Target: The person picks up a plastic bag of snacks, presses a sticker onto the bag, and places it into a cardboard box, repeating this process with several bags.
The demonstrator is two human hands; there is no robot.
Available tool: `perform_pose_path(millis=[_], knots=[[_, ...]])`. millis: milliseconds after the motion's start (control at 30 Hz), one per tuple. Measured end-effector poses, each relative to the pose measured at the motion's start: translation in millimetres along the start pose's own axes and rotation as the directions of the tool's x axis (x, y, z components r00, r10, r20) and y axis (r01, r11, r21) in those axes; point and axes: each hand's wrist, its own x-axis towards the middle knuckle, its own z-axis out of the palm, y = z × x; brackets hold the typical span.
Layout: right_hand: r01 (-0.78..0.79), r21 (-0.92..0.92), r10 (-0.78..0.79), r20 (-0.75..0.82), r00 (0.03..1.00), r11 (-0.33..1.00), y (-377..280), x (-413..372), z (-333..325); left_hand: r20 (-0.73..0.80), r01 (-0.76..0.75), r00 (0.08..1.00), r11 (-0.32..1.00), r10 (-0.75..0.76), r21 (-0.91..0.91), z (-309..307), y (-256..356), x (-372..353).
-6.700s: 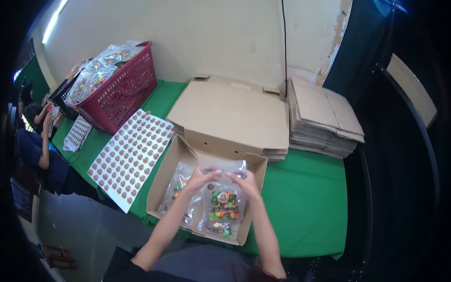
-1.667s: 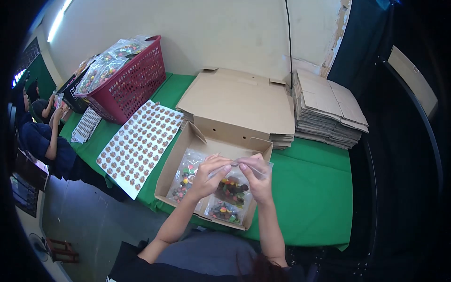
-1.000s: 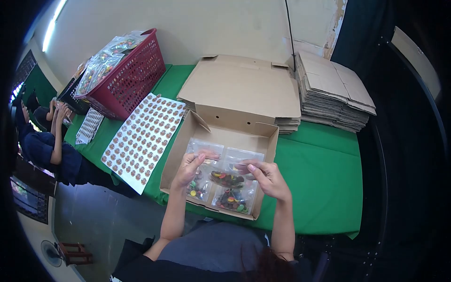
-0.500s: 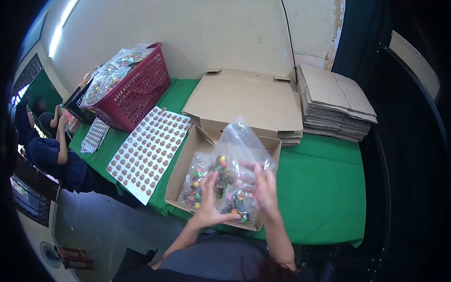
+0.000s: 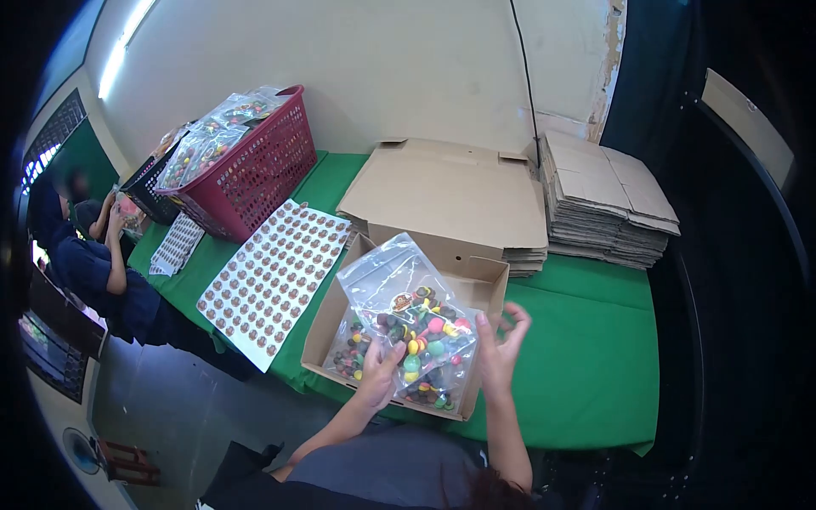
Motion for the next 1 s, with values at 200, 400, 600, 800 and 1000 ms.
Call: perform_pose_path(millis=[200,400,600,800,1000], knots=[[-0.632,0.495,0.327,0.569,0.754,0.596,19.5,-53.4,-3.7,-0.057,-0.138,0.986,0.963,0.155,0.233,1.5,-21.8,-12.3],[-0.503,0.382,0.464,0.196,0.864,0.775,16.4,-25.6,-37.1,0.015,-0.148,0.988,0.902,0.155,0.406,-36.6,-22.4,-21.9],[-0.259,0.345,0.228,0.129,0.965,0.902,14.6,-39.9,-22.7,-0.331,-0.183,0.907,0.952,0.260,0.247,-66.0,21.0,-27.3],[-0.360,0.507,0.391,0.048,0.919,0.783,6.4,-63.0,15.3,-0.170,-0.170,0.965,0.971,0.198,0.168,-85.9,26.2,-41.7],[-0.521,0.375,0.438,0.288,0.852,0.767,12.6,-150.6,68.3,-0.103,-0.023,0.994,0.999,0.025,0.025,-88.1,29.6,-43.7]])
